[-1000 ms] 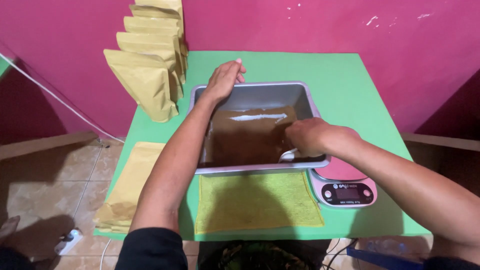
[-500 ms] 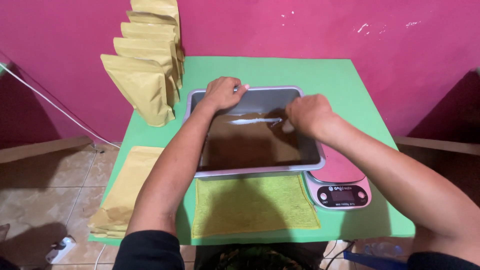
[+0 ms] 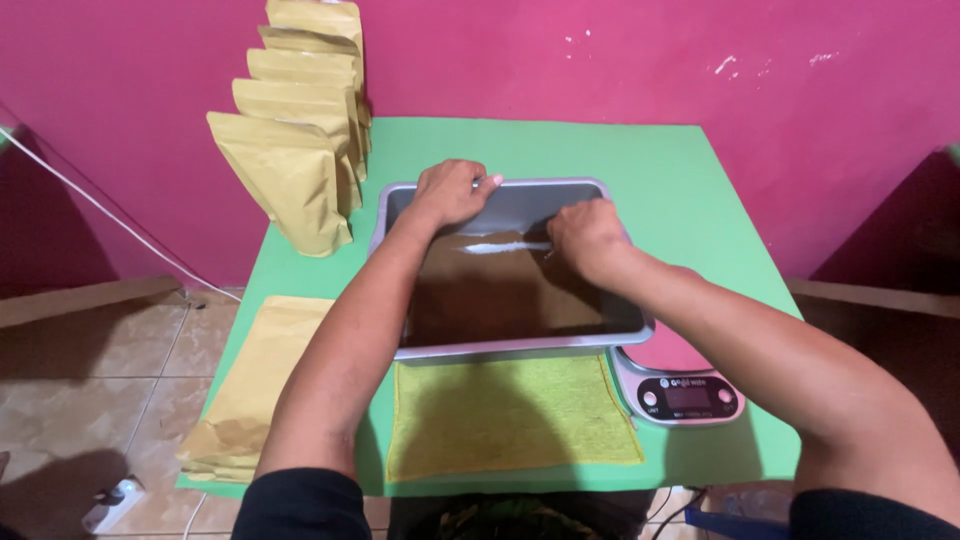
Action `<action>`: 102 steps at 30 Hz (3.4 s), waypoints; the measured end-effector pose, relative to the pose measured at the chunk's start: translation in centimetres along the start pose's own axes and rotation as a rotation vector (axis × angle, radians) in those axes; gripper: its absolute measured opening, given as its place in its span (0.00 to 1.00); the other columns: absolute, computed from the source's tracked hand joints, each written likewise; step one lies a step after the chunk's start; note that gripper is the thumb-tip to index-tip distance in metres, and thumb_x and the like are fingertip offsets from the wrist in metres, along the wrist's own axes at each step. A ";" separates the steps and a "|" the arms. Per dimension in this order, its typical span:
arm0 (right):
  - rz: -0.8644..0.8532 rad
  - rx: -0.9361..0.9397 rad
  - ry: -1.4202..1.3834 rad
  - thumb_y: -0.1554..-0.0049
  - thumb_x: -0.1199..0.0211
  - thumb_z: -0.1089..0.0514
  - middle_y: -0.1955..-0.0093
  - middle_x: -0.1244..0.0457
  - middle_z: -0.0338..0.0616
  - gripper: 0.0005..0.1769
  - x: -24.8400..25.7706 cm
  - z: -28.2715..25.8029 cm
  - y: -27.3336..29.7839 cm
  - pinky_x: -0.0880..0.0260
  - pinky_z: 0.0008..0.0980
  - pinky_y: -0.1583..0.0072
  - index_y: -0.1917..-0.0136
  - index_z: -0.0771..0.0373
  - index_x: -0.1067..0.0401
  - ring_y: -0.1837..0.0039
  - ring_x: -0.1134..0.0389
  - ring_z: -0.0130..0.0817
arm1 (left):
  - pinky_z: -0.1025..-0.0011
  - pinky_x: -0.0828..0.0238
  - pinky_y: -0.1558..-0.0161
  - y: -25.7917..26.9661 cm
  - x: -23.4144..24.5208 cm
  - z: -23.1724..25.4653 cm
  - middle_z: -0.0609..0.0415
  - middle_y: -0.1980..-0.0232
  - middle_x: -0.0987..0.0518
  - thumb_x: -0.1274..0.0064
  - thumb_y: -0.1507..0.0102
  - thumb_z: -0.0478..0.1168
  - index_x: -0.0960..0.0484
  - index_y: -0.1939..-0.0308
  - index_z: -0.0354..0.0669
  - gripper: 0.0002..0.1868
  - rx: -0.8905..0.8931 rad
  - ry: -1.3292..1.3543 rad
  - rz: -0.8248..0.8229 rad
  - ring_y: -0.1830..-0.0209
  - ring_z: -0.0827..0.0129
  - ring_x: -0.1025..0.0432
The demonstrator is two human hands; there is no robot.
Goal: A person uses a small white spoon to meticulously scrape residual coffee powder from the interior surfaces of a square metal tray.
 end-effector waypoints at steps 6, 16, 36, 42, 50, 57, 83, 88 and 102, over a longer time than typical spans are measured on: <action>-0.013 0.009 0.082 0.42 0.40 0.58 0.55 0.28 0.28 0.12 -0.7 -0.8 -1.3 0.29 0.50 0.60 0.52 0.44 0.18 0.50 0.25 0.34 | 0.51 0.27 0.45 -0.4 -0.2 -0.4 0.45 0.57 0.16 0.61 0.32 0.66 0.13 0.61 0.56 0.26 -0.002 0.019 0.011 0.45 0.49 0.22; -0.212 0.141 0.063 0.42 0.41 0.67 0.53 0.28 0.28 0.16 -0.9 -5.5 -2.7 0.37 0.44 0.67 0.47 0.49 0.19 0.51 0.27 0.36 | 0.52 0.27 0.45 -0.3 -0.1 -0.4 0.47 0.57 0.16 0.61 0.32 0.65 0.14 0.62 0.56 0.26 0.020 0.054 -0.017 0.45 0.49 0.22; -0.327 0.104 0.200 0.40 0.41 0.67 0.44 0.30 0.40 0.16 -2.9 -5.6 -1.4 0.40 0.51 0.64 0.41 0.54 0.23 0.46 0.29 0.46 | 0.52 0.28 0.44 0.5 0.7 0.2 0.44 0.58 0.16 0.60 0.32 0.65 0.13 0.62 0.54 0.26 0.020 0.047 -0.008 0.45 0.47 0.23; -0.440 0.241 0.044 0.43 0.40 0.65 0.49 0.28 0.43 0.14 3.1 -6.7 5.5 0.36 0.45 0.66 0.44 0.61 0.21 0.51 0.27 0.48 | 0.53 0.28 0.45 -0.4 0.0 -0.6 0.47 0.57 0.16 0.60 0.33 0.66 0.13 0.63 0.58 0.26 0.038 0.042 -0.010 0.45 0.49 0.22; -0.411 0.149 0.058 0.46 0.39 0.66 0.48 0.29 0.43 0.20 3.2 -5.4 4.7 0.35 0.49 0.70 0.40 0.61 0.23 0.53 0.28 0.53 | 0.53 0.28 0.43 0.4 0.9 0.1 0.46 0.57 0.16 0.60 0.32 0.65 0.13 0.61 0.57 0.26 0.029 0.053 -0.011 0.44 0.49 0.23; 0.049 0.002 0.088 0.49 0.37 0.67 0.57 0.30 0.41 0.13 3.7 -3.6 -0.3 0.42 0.58 0.66 0.51 0.56 0.19 0.52 0.28 0.50 | 0.51 0.28 0.45 -0.4 -0.1 -0.8 0.48 0.60 0.16 0.65 0.32 0.64 0.13 0.64 0.54 0.28 0.048 0.090 -0.001 0.46 0.49 0.22; 0.020 0.043 -0.467 0.42 0.41 0.64 0.56 0.27 0.53 0.10 -0.2 -3.4 -5.2 0.24 0.54 0.58 0.55 0.64 0.17 0.51 0.24 0.54 | 0.50 0.29 0.44 -0.6 2.4 -1.7 0.49 0.69 0.18 0.74 0.27 0.54 0.16 0.54 0.41 0.31 -0.078 0.518 0.245 0.54 0.50 0.22; -0.048 0.024 -0.696 0.40 0.50 0.69 0.50 0.28 0.60 0.16 2.8 -3.9 -3.3 0.24 0.61 0.50 0.53 0.71 0.19 0.46 0.26 0.63 | 0.53 0.27 0.46 -1.2 2.5 -2.7 0.48 0.68 0.17 0.72 0.27 0.53 0.16 0.51 0.40 0.29 -0.077 0.564 0.275 0.56 0.52 0.22; 0.015 0.087 -0.975 0.45 0.40 0.61 0.51 0.31 0.50 0.10 2.7 -9.4 -6.9 0.23 0.55 0.47 0.62 0.55 0.17 0.47 0.26 0.56 | 0.62 0.21 0.56 -1.8 2.4 -3.8 0.46 0.70 0.18 0.70 0.27 0.52 0.15 0.53 0.38 0.28 -0.085 0.719 0.342 0.65 0.60 0.21</action>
Point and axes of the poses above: each hand's wrist, its own y-axis away from the middle knuckle, its own x-axis out of the back of the hand, z = x × y, the point moved 10 cm from there along -y, towards the middle knuckle
